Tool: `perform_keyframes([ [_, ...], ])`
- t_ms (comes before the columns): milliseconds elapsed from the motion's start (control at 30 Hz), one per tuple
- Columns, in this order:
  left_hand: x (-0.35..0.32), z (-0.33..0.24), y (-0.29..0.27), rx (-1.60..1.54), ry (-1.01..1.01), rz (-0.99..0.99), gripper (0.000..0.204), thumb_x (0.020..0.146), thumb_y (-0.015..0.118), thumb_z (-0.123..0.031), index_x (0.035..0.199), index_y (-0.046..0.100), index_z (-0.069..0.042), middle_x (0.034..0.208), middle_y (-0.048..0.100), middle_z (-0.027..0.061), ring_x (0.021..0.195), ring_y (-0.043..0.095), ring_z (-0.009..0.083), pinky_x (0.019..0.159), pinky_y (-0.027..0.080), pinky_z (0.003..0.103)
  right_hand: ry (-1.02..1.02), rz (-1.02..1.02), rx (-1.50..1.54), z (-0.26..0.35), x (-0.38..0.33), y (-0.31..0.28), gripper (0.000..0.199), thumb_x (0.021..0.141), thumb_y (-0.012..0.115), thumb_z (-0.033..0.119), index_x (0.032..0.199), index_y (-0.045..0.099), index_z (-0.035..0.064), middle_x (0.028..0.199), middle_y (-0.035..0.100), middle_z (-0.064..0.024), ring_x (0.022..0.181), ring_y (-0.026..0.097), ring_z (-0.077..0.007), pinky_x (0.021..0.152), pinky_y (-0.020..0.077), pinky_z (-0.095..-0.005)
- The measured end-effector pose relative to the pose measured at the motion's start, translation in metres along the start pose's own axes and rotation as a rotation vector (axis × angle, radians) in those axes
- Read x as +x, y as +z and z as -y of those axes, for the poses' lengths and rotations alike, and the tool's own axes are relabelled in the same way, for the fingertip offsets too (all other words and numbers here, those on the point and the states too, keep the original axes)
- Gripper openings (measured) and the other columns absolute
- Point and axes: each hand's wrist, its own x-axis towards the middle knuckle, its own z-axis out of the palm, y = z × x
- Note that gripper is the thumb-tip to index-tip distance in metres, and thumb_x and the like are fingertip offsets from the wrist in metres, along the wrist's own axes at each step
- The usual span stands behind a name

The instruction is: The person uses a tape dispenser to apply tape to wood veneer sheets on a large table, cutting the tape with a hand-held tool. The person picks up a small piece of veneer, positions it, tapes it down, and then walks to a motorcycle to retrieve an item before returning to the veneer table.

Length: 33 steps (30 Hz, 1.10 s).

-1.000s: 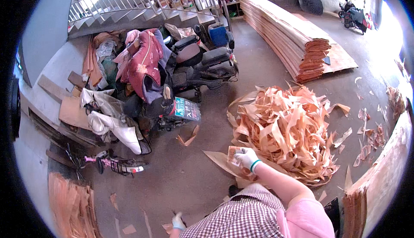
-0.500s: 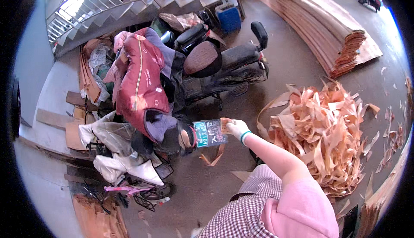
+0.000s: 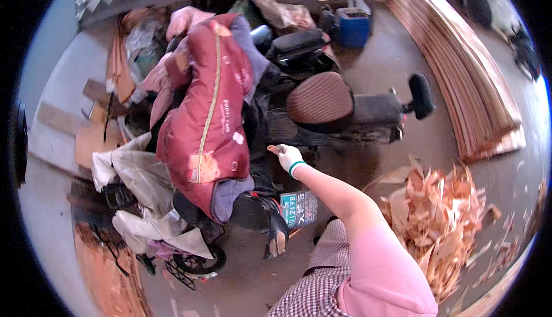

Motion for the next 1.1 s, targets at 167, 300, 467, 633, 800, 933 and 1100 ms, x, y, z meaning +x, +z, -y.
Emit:
perform_keyframes([
  [167,0.020,-0.042,0.015,-0.148,-0.036,-0.084,0.036,0.074,0.065,-0.027,0.100,0.065,-0.002,0.075,0.064,0.0050,0.062,0.057,0.0135,0.058,0.047,0.032,-0.253,0.104,-0.508,0.000,0.115,0.047,0.026,0.083,0.051,0.008,0.103,0.067,0.0099,0.099,0.065,-0.0156,0.094,0.060,-0.0351,0.084,0.0485,-0.0403],
  [300,0.014,-0.055,0.050,-0.195,-0.179,-0.156,0.036,0.075,0.065,-0.028,0.101,0.065,-0.003,0.076,0.064,0.0050,0.064,0.057,0.0137,0.059,0.047,0.032,-0.369,0.243,-0.713,-0.020,0.227,0.101,0.023,0.082,0.054,0.014,0.101,0.067,0.0113,0.105,0.061,-0.0174,0.095,0.059,-0.0365,0.084,0.0480,-0.0425],
  [467,-0.017,-0.054,0.108,-0.251,-0.407,-0.238,0.037,0.075,0.065,-0.030,0.102,0.065,-0.004,0.077,0.065,0.0049,0.065,0.058,0.0139,0.060,0.048,0.032,-0.173,0.548,-0.526,-0.049,0.301,0.149,0.028,0.084,0.053,0.020,0.108,0.063,0.0093,0.111,0.060,-0.0185,0.101,0.057,-0.0365,0.089,0.0471,-0.0399],
  [633,-0.057,-0.053,0.144,-0.372,-0.582,-0.350,0.038,0.076,0.065,-0.032,0.102,0.066,-0.006,0.079,0.065,0.0049,0.066,0.059,0.0142,0.061,0.048,0.032,-0.229,0.642,-0.563,-0.057,0.323,0.181,0.030,0.084,0.053,0.022,0.110,0.061,0.0088,0.112,0.059,-0.0174,0.102,0.057,-0.0357,0.090,0.0462,-0.0396],
  [800,-0.100,-0.043,0.200,-0.515,-0.662,-0.451,0.038,0.077,0.065,-0.034,0.103,0.066,-0.007,0.080,0.066,0.0048,0.068,0.059,0.0145,0.062,0.049,0.032,-0.286,0.719,-0.583,-0.060,0.329,0.209,0.032,0.085,0.052,0.023,0.112,0.059,0.0083,0.113,0.059,-0.0164,0.103,0.056,-0.0349,0.091,0.0453,-0.0394],
  [933,-0.119,-0.045,0.273,-0.606,-0.707,-0.451,0.039,0.077,0.065,-0.036,0.104,0.067,-0.008,0.081,0.066,0.0048,0.069,0.060,0.0147,0.062,0.049,0.032,-0.321,0.785,-0.590,-0.058,0.328,0.231,0.033,0.086,0.052,0.024,0.114,0.058,0.0079,0.114,0.059,-0.0155,0.104,0.055,-0.0343,0.092,0.0446,-0.0392],
  [1100,-0.131,-0.062,0.358,-0.640,-0.783,-0.345,0.039,0.078,0.065,-0.038,0.105,0.067,-0.009,0.082,0.067,0.0047,0.070,0.061,0.0149,0.063,0.050,0.032,-0.368,0.853,-0.576,-0.052,0.324,0.262,0.035,0.086,0.051,0.026,0.116,0.056,0.0073,0.115,0.058,-0.0145,0.105,0.055,-0.0335,0.093,0.0437,-0.0390],
])
